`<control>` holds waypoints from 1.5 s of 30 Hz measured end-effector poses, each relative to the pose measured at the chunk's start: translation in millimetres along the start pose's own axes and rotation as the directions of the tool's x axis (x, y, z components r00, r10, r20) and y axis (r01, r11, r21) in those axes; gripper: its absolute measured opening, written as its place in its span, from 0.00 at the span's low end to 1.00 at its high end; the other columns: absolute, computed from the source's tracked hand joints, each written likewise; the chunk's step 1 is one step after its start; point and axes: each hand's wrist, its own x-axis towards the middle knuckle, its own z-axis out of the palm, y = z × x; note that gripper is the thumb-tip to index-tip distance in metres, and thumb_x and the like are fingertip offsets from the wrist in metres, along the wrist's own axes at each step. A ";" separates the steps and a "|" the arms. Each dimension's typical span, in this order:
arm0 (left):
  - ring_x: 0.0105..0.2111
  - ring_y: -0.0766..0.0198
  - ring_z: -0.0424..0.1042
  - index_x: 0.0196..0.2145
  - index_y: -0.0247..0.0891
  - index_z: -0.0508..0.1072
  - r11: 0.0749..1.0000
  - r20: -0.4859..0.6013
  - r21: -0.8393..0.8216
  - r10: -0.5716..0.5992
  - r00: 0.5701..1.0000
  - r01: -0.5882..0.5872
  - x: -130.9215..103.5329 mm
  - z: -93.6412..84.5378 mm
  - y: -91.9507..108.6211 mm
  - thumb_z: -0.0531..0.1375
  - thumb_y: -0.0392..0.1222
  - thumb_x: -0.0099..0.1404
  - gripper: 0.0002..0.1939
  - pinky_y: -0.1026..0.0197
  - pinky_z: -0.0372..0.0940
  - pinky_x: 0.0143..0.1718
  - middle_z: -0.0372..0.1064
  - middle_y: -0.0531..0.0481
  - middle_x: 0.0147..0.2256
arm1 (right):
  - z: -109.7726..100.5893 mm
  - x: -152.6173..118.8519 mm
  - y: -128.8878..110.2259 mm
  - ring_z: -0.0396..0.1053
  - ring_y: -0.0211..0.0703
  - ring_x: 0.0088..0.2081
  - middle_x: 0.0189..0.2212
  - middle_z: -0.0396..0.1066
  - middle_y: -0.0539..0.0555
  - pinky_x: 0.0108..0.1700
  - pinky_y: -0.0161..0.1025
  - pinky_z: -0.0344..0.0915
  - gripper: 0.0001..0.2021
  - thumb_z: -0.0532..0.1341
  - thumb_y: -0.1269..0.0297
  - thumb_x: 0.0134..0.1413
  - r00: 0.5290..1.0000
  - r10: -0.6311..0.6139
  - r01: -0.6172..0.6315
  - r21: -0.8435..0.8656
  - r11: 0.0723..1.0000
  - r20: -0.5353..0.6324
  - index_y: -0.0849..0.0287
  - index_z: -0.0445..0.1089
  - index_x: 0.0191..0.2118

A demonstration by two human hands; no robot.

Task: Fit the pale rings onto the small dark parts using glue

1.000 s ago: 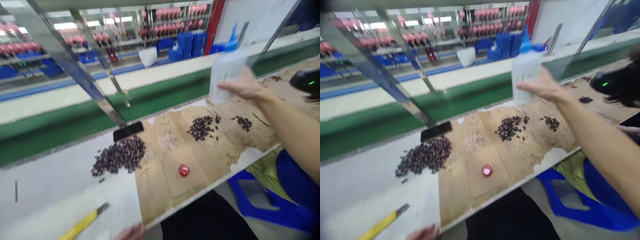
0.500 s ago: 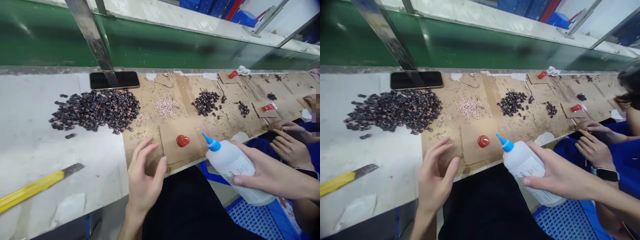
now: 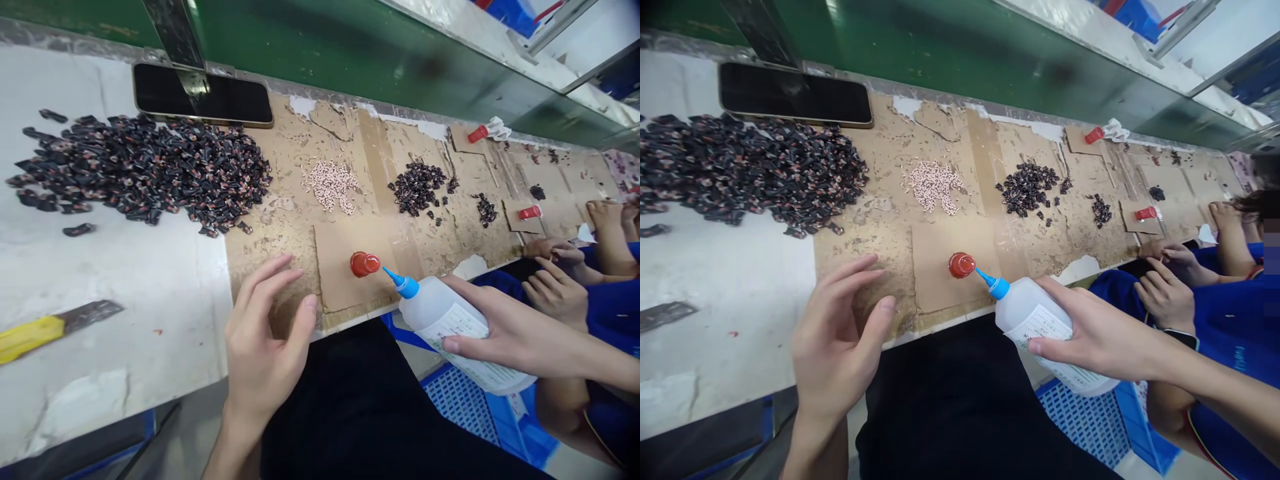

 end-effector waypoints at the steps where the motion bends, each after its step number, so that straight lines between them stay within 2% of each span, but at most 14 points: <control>1: 0.60 0.52 0.69 0.51 0.38 0.74 1.000 -0.004 -0.004 -0.006 1.000 0.006 0.1 0.0 0.6 0.65 0.31 0.66 0.16 0.44 0.64 0.64 0.70 0.42 0.57 | -0.3 -0.1 0.0 0.75 0.48 0.35 0.39 0.77 0.50 0.35 0.40 0.73 0.32 0.70 0.53 0.54 0.997 0.020 -0.020 -0.005 1.000 0.068 0.48 0.62 0.63; 3: 0.60 0.53 0.69 0.51 0.38 0.74 1.000 -0.011 -0.003 -0.011 1.000 0.011 0.3 -0.2 1.7 0.65 0.31 0.66 0.16 0.45 0.64 0.64 0.70 0.42 0.58 | -1.3 0.3 -0.5 0.74 0.48 0.37 0.41 0.76 0.49 0.37 0.40 0.72 0.33 0.69 0.55 0.56 0.988 0.052 -0.052 -0.007 0.999 0.145 0.46 0.57 0.65; 10: 0.60 0.53 0.69 0.50 0.39 0.75 1.000 -0.021 0.007 -0.005 1.000 0.005 1.5 -0.4 3.3 0.64 0.31 0.66 0.15 0.44 0.64 0.64 0.71 0.44 0.57 | -4.7 1.9 0.9 0.73 0.47 0.39 0.44 0.74 0.49 0.39 0.40 0.70 0.32 0.69 0.53 0.57 0.983 0.071 -0.074 0.006 0.997 0.171 0.45 0.58 0.63; 22: 0.60 0.53 0.70 0.50 0.40 0.75 1.000 -0.021 0.024 -0.014 1.000 0.015 2.2 -0.1 3.9 0.65 0.30 0.65 0.16 0.44 0.64 0.64 0.71 0.44 0.58 | -8.3 4.2 -5.2 0.74 0.48 0.39 0.44 0.76 0.50 0.39 0.41 0.70 0.32 0.68 0.53 0.57 0.983 0.080 -0.071 -0.058 0.996 0.165 0.47 0.58 0.64; 30: 0.59 0.54 0.70 0.49 0.40 0.75 0.999 -0.026 0.042 -0.009 1.000 0.010 1.9 -0.4 5.0 0.64 0.30 0.66 0.15 0.45 0.64 0.64 0.71 0.44 0.58 | -9.5 2.6 -6.3 0.74 0.52 0.41 0.44 0.75 0.52 0.40 0.45 0.70 0.32 0.68 0.48 0.56 0.987 0.095 -0.081 -0.114 0.990 0.131 0.47 0.58 0.62; 36: 0.59 0.54 0.70 0.50 0.39 0.75 0.999 -0.023 0.036 -0.007 1.000 0.008 1.3 -0.7 5.6 0.65 0.30 0.65 0.16 0.45 0.65 0.64 0.71 0.43 0.57 | -10.4 4.6 -13.7 0.73 0.53 0.41 0.44 0.75 0.54 0.40 0.46 0.70 0.30 0.66 0.45 0.56 0.984 0.118 -0.106 -0.093 0.990 0.131 0.49 0.60 0.60; 45: 0.59 0.54 0.70 0.49 0.40 0.75 0.999 -0.029 0.032 -0.005 1.000 0.006 2.4 -0.3 5.5 0.65 0.30 0.65 0.15 0.46 0.64 0.64 0.72 0.45 0.57 | -10.9 5.6 -10.7 0.74 0.51 0.37 0.41 0.76 0.54 0.38 0.44 0.69 0.30 0.67 0.48 0.56 0.987 0.101 -0.093 -0.066 0.993 0.127 0.52 0.61 0.60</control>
